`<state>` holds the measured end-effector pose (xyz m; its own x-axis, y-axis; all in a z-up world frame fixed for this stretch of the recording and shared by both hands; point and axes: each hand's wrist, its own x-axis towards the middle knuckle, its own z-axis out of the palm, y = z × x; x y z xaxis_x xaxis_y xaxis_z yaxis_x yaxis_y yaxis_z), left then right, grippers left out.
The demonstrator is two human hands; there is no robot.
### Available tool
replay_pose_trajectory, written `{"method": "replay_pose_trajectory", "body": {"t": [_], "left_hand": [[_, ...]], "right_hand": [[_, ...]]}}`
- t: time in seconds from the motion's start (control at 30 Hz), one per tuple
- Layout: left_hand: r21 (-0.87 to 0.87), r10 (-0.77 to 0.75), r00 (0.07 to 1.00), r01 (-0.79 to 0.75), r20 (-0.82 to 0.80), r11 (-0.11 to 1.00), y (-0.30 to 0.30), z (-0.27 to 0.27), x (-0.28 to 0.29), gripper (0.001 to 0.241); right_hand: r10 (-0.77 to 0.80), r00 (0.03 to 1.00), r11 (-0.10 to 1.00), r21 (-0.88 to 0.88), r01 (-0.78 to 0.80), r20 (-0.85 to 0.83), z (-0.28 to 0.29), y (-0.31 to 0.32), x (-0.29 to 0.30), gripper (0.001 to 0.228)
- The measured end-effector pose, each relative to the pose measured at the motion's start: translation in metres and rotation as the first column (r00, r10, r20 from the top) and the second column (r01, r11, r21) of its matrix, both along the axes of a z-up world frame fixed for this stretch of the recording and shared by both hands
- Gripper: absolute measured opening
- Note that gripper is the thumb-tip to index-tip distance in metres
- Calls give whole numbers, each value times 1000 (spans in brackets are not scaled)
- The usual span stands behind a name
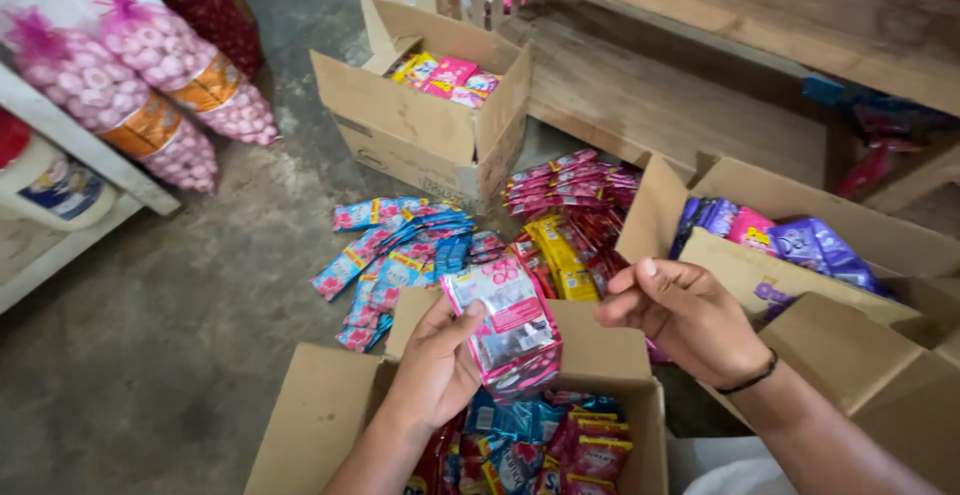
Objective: The person sorts detergent and fabric softener sachets from piles on the floor into cardboard boxes by hand, picking up individual packets and chains of sachets to place them inside the boxes.
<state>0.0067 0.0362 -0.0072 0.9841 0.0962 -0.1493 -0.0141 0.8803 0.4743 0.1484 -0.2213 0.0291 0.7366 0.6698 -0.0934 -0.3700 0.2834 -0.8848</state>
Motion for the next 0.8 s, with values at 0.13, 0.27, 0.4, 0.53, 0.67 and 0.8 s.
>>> {"method": "replay_pose_trajectory", "body": {"t": [0.13, 0.27, 0.4, 0.53, 0.67, 0.8], "left_hand": [[14, -33, 999, 34, -43, 999, -4, -3, -2, 37], [-15, -29, 999, 29, -19, 999, 0, 20, -5, 41], [-20, -36, 999, 36, 27, 999, 6, 30, -9, 42], [49, 43, 999, -43, 0, 998, 6, 11, -5, 42], [267, 43, 991, -8, -127, 964, -11, -57, -3, 53], [247, -99, 988, 127, -121, 961, -42, -69, -4, 55]], "right_hand": [[35, 997, 999, 7, -35, -76, -10, -4, 1, 44], [5, 817, 966, -213, 145, 577, -17, 17, -8, 48], [183, 1, 854, -160, 494, 983, -22, 42, -36, 91], [3, -364, 990, 49, 134, 931, 4, 54, -63, 52], [188, 39, 982, -186, -43, 981, -4, 51, -76, 41], [156, 645, 958, -272, 84, 748, -39, 46, -54, 41]]}}
